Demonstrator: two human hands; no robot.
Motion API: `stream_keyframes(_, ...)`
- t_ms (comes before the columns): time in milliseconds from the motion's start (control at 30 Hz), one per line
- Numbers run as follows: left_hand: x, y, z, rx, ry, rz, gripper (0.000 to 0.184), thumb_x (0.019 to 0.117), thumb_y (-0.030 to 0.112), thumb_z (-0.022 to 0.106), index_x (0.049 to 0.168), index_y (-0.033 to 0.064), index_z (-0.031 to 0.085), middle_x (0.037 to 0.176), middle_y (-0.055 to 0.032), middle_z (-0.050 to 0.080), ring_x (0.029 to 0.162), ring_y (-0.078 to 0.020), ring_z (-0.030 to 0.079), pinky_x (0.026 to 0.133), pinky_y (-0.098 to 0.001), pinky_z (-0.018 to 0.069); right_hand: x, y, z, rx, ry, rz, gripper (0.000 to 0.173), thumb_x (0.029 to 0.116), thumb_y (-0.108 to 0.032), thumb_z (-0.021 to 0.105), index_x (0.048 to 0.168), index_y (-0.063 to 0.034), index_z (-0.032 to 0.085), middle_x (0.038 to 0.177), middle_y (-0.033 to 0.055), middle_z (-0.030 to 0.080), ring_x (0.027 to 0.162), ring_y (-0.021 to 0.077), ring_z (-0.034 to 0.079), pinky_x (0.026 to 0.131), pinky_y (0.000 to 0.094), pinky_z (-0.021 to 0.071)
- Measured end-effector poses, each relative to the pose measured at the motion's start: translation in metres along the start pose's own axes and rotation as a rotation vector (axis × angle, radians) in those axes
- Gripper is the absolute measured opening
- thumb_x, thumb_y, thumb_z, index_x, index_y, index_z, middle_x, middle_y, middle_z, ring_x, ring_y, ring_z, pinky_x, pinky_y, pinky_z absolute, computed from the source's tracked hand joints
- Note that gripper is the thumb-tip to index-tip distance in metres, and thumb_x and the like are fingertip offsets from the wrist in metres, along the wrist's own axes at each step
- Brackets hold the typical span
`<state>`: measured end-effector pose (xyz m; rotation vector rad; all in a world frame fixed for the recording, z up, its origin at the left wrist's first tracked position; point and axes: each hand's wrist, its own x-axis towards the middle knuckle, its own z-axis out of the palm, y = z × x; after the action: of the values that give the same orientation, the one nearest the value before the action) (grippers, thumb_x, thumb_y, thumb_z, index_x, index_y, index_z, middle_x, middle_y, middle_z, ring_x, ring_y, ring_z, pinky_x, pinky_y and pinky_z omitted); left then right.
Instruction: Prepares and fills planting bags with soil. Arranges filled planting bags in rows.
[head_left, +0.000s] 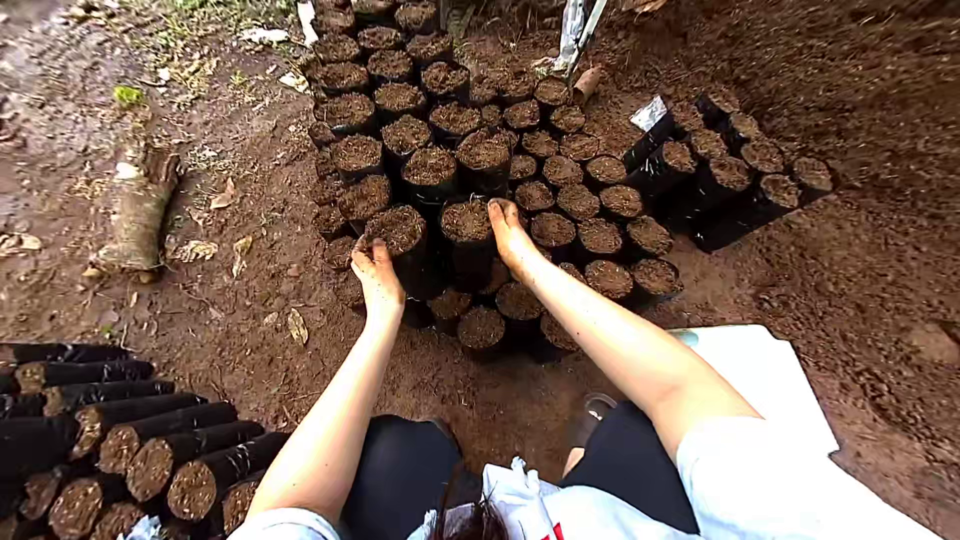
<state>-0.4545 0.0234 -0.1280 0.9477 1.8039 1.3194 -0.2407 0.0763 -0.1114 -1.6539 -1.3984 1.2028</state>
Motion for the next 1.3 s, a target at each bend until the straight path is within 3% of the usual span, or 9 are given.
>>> stream_keyframes(100,0.0,0.006,0.007,0.14,-0.026,0.134,0.053,0.1125,0.032,0.035,0.152,-0.0028,0.039,0.152,-0.0273,0.042,0.142,-0.029,0.044,0.118,-0.0403,0.0353,-0.01,-0.006,0.018,0.012,0.005,-0.041,0.06,0.1132,-0.041,0.021,0.16,-0.0045,0.028,0.162,0.0188,0.036,0.151,0.0267,0.035,0.125,0.0467,0.027)
stream_keyframes(267,0.008,0.012,0.0,0.336,-0.143,0.148,0.053,0.1129,0.031,0.036,0.155,-0.0026,0.033,0.153,-0.0303,0.04,0.141,-0.035,0.045,0.117,-0.0457,0.0371,-0.002,-0.014,0.012,-0.116,-0.046,-0.041,0.06,0.1138,-0.039,0.018,0.159,-0.0006,0.027,0.161,0.0217,0.038,0.149,0.0299,0.039,0.123,0.0478,0.0301)
stream_keyframes(400,0.014,0.005,-0.015,-0.014,-0.163,-0.077,0.065,0.1096,0.045,0.043,0.158,0.0063,0.024,0.154,-0.0192,0.044,0.136,-0.0243,0.052,0.108,-0.0444,0.05,0.004,-0.01,0.004,0.023,-0.164,-0.009,0.068,0.1115,-0.048,0.027,0.165,-0.0072,0.012,0.169,0.0172,0.021,0.155,0.0257,0.027,0.126,0.0489,0.0235)
stream_keyframes(500,0.008,0.018,-0.031,0.013,-0.158,-0.304,0.075,0.1087,0.056,0.039,0.16,0.0048,0.018,0.153,-0.0243,0.044,0.133,-0.0325,0.056,0.104,-0.0476,0.053,0.003,-0.01,-0.001,0.089,-0.139,0.017,0.073,0.1097,-0.05,0.034,0.165,-0.0104,0.009,0.169,0.0155,0.021,0.155,0.0251,0.027,0.125,0.0496,0.025)
stream_keyframes(600,0.001,0.033,-0.04,0.123,-0.34,-0.488,0.08,0.1055,0.067,0.032,0.158,0.0064,0.033,0.157,-0.0229,0.043,0.139,-0.0388,0.05,0.107,-0.0584,0.0465,0.004,-0.01,-0.007,0.092,-0.12,0.043,0.071,0.1091,-0.052,0.036,0.164,-0.0128,0.015,0.166,0.0159,0.028,0.151,0.0277,0.034,0.12,0.0541,0.0331)
stream_keyframes(667,0.001,0.039,-0.035,0.097,-0.358,-0.529,0.074,0.1077,0.062,0.031,0.159,0.0092,0.033,0.161,-0.0213,0.038,0.142,-0.04,0.046,0.107,-0.0618,0.0452,0.0,-0.014,-0.01,0.096,-0.1,0.089,0.067,0.1083,-0.055,0.036,0.161,-0.0154,0.021,0.161,0.0158,0.037,0.144,0.0303,0.043,0.111,0.0596,0.0423)
stream_keyframes(800,0.002,0.047,-0.021,0.1,-0.309,-0.397,0.05,0.1132,0.038,0.031,0.147,0.0029,0.043,0.139,-0.0245,0.053,0.117,-0.0347,0.064,0.092,-0.0511,0.0575,-0.007,-0.019,-0.006,0.099,-0.069,0.218,0.069,0.1066,-0.062,0.032,0.157,-0.0151,0.025,0.153,0.0185,0.045,0.136,0.0347,0.052,0.102,0.0619,0.0496)
stream_keyframes(1000,0.01,0.055,-0.027,0.06,-0.334,-0.309,0.038,0.1123,0.026,0.035,0.133,-0.0008,0.05,0.121,-0.0208,0.059,0.1,-0.0273,0.069,0.084,-0.0447,0.0603,-0.009,-0.014,-0.002,0.153,-0.05,0.206,0.068,0.107,-0.061,0.032,0.156,-0.0147,0.024,0.155,0.0175,0.041,0.14,0.033,0.047,0.105,0.062,0.0466)
stream_keyframes(1300,0.019,0.037,-0.03,0.099,-0.423,-0.363,0.056,0.1137,0.041,0.03,0.156,0.0052,0.034,0.156,-0.0253,0.039,0.138,-0.0385,0.05,0.105,-0.0576,0.0511,-0.024,-0.016,0.006,-0.076,-0.072,0.074,0.069,0.109,-0.054,0.033,0.158,-0.0078,0.021,0.144,0.0243,0.055,0.131,0.0347,0.057,0.108,0.0556,0.0459)
